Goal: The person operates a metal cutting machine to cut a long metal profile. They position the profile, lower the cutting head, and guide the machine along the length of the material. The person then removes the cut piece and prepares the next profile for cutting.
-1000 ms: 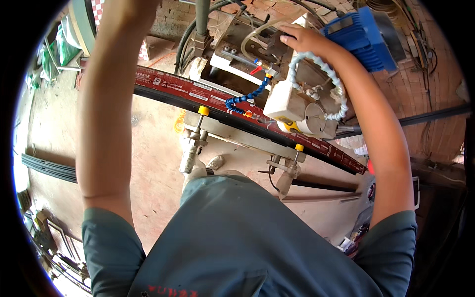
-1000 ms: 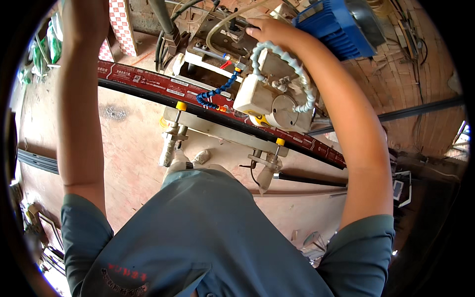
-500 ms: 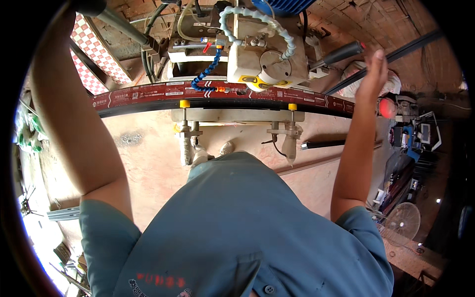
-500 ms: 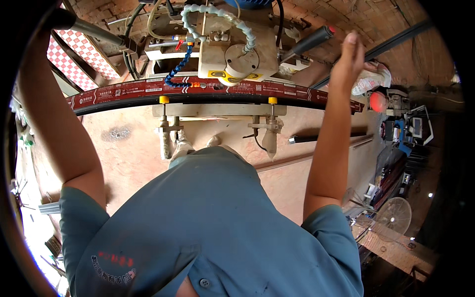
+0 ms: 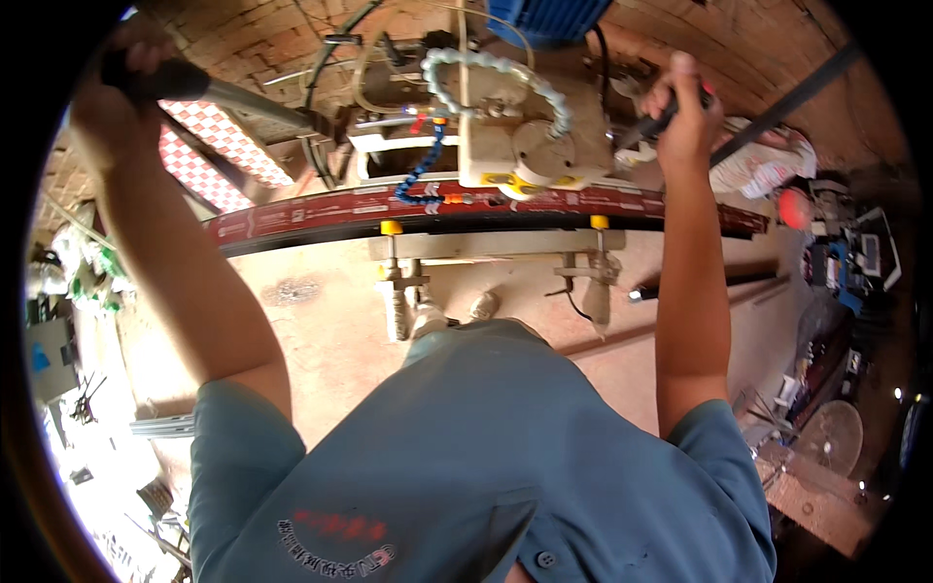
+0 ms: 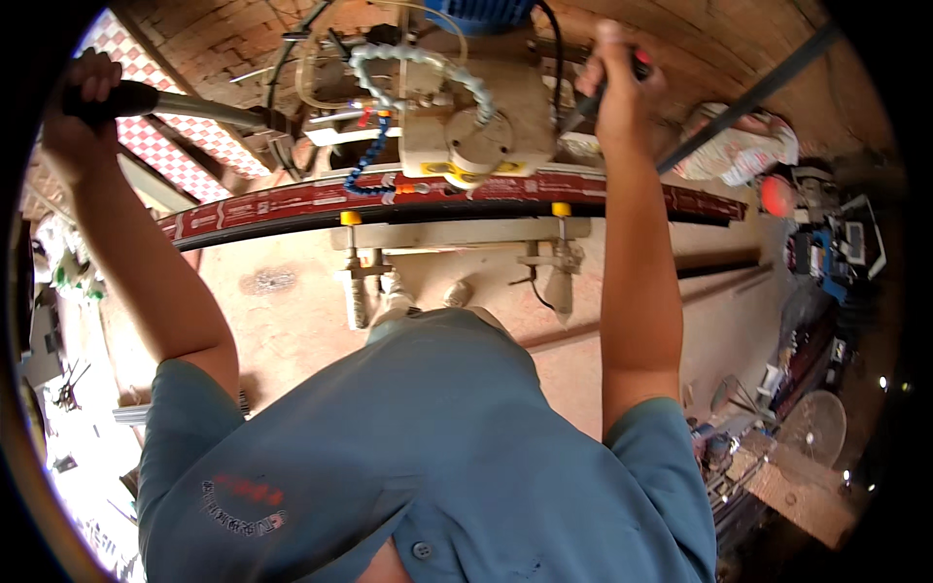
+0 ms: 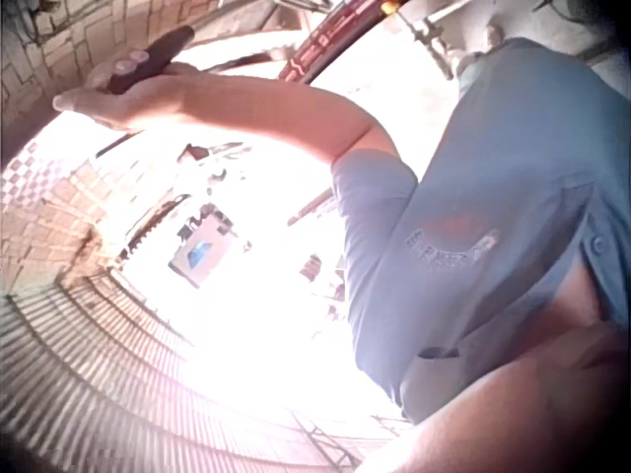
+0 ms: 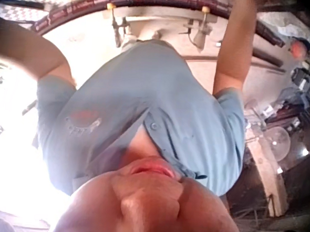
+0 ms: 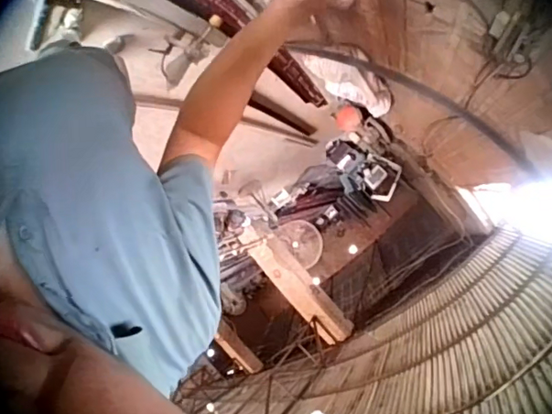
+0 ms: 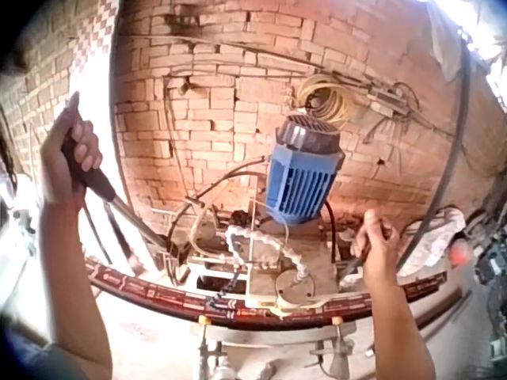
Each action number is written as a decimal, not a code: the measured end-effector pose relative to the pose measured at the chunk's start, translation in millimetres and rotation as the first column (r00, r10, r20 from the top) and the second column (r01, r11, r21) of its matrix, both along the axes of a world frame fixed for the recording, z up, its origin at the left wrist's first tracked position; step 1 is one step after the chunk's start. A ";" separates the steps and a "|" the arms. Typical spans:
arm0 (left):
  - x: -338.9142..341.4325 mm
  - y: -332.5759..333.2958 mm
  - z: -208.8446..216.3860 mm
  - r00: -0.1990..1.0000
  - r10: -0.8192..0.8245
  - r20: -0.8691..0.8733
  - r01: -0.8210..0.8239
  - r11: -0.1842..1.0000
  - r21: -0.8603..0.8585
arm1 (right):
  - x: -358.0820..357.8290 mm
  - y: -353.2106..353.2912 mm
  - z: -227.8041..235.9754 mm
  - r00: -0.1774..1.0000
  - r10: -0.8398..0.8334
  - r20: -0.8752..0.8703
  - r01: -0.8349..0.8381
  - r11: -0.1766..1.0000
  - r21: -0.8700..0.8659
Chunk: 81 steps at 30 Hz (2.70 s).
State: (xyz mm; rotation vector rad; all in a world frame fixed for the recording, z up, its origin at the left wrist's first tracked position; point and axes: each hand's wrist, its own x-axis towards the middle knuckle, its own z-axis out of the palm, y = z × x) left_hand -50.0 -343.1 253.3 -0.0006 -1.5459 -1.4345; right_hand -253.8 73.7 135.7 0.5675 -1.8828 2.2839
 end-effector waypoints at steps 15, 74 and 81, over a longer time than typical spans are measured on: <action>40.3 -16.1 -29.2 0.905 -0.413 -0.098 0.419 0.907 0.047 | -0.1 -11.8 -1.3 0.996 -0.090 0.020 0.091 0.995 -0.047; 220.1 110.1 -240.7 0.995 -0.040 -0.095 0.012 0.959 -0.283 | -17.4 -10.3 -54.3 0.986 -0.167 0.024 0.163 0.981 0.108; 223.7 119.2 -255.0 0.989 0.017 -0.150 -0.051 0.973 -0.226 | -15.2 -12.7 -56.0 0.984 -0.178 0.019 0.177 0.982 0.060</action>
